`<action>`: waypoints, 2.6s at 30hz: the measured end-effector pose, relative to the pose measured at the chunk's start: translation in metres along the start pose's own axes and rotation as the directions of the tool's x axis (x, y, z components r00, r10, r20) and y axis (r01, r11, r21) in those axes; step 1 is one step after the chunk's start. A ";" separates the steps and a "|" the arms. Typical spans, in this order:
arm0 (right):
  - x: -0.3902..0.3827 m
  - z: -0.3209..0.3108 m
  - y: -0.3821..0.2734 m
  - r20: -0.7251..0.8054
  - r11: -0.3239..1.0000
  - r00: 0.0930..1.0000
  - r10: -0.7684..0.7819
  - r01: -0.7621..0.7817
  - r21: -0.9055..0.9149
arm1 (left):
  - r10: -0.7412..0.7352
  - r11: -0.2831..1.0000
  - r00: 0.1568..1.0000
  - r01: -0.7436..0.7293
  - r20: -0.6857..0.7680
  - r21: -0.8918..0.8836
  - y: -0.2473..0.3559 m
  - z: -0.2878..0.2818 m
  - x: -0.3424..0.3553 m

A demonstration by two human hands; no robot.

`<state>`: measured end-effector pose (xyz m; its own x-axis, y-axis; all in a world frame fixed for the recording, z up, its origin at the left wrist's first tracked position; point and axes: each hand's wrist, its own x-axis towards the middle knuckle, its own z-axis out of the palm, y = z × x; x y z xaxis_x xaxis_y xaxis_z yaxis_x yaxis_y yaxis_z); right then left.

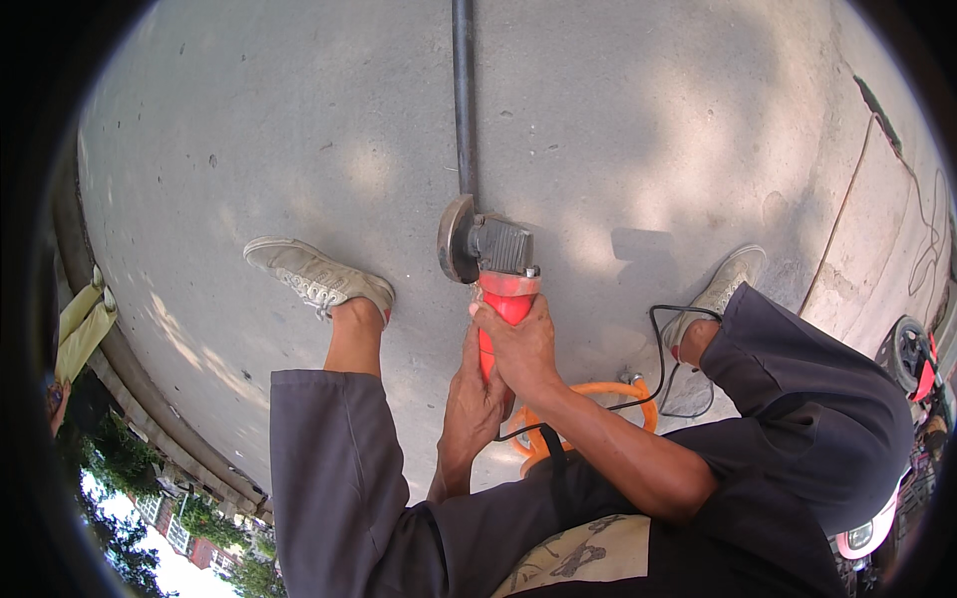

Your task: The person uses a handheld angle grinder to cut a long metal rod lying on a concrete floor. They secure the rod with their left foot while operating the tool with both hands, creating sparks as the blade cuts through the metal. The person pauses to reposition the rod and the grinder, then continues cutting until the rod is severed into two pieces.

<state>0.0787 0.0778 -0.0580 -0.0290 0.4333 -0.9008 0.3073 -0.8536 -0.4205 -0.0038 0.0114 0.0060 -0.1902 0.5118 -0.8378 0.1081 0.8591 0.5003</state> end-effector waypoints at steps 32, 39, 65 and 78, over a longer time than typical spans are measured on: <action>-0.013 0.000 -0.001 -0.002 0.998 0.998 0.057 -0.057 -0.004 | -0.072 0.995 0.997 0.073 0.024 -0.067 -0.002 0.001 -0.008; -0.008 -0.001 -0.002 0.007 1.000 1.000 0.012 -0.012 0.012 | -0.034 0.999 0.999 0.034 -0.001 -0.015 -0.004 0.001 -0.005; -0.005 0.000 -0.008 -0.009 0.999 1.000 0.017 -0.017 0.030 | -0.010 0.999 1.000 0.010 -0.010 0.034 0.003 -0.001 0.000; -0.007 0.002 -0.006 0.005 1.000 1.000 0.030 -0.030 0.005 | 0.150 0.985 0.984 -0.140 -0.095 0.105 -0.016 0.004 -0.002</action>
<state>0.0747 0.0795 -0.0493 -0.0243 0.4058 -0.9136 0.3030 -0.8679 -0.3936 -0.0011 -0.0034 -0.0014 -0.2639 0.6321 -0.7286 0.2355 0.7747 0.5868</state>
